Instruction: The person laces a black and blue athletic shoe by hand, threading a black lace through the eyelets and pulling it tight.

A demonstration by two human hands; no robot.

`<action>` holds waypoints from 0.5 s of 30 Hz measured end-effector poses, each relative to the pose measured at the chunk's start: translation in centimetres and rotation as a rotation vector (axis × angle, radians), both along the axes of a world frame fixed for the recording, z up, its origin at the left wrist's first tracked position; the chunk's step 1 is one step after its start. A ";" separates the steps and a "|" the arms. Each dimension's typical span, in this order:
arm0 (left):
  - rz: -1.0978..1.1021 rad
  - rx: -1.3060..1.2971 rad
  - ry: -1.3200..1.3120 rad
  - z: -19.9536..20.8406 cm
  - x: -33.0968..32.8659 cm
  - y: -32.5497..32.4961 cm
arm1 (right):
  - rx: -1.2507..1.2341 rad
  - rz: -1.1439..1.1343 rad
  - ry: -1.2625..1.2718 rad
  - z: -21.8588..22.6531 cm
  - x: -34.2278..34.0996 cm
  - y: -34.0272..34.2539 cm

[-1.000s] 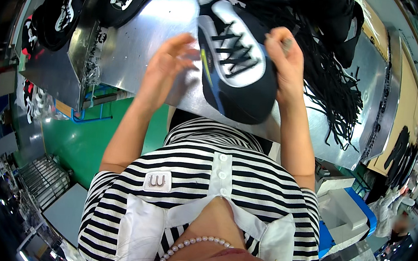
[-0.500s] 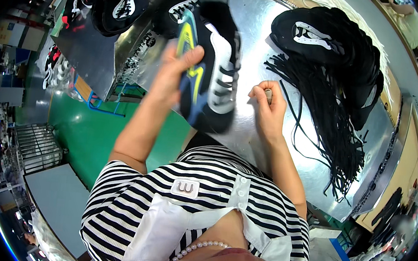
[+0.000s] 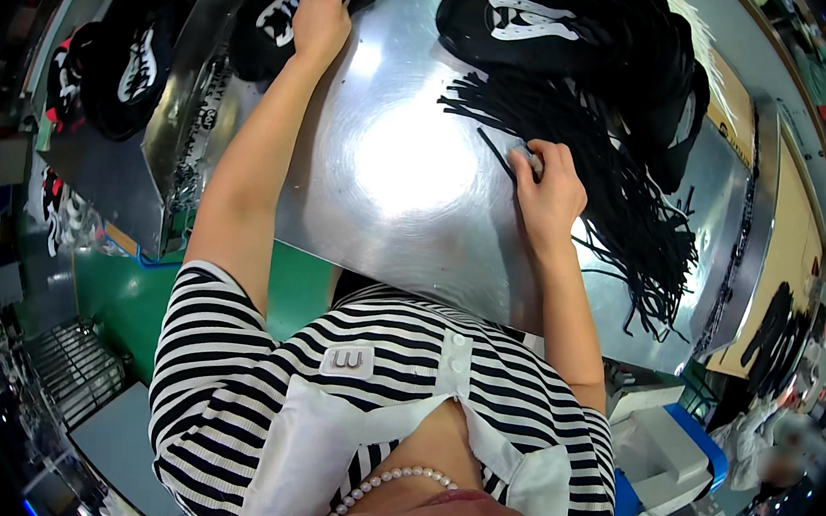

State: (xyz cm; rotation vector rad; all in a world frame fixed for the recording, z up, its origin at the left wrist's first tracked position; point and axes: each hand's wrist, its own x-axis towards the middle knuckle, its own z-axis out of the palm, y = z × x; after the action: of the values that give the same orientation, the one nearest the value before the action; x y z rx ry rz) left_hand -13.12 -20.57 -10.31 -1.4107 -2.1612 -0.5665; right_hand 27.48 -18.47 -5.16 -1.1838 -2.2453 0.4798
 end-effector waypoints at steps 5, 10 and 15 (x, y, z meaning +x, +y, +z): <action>-0.047 0.031 -0.103 0.7 1.2 2.7 | -0.036 -0.055 -0.059 0.0 -0.4 0.7; -0.350 0.250 -0.308 3.7 10.5 2.3 | -0.020 -0.040 -0.094 -0.4 0.2 1.2; -0.125 0.011 -0.516 3.9 11.1 5.5 | -0.089 -0.028 0.223 1.3 1.2 1.5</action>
State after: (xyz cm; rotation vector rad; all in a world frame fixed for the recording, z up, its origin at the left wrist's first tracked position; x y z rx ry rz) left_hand -1.99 -15.02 -6.45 -1.5264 -2.4558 -1.0873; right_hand 28.65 -17.01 -3.82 -1.1437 -2.0336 0.6723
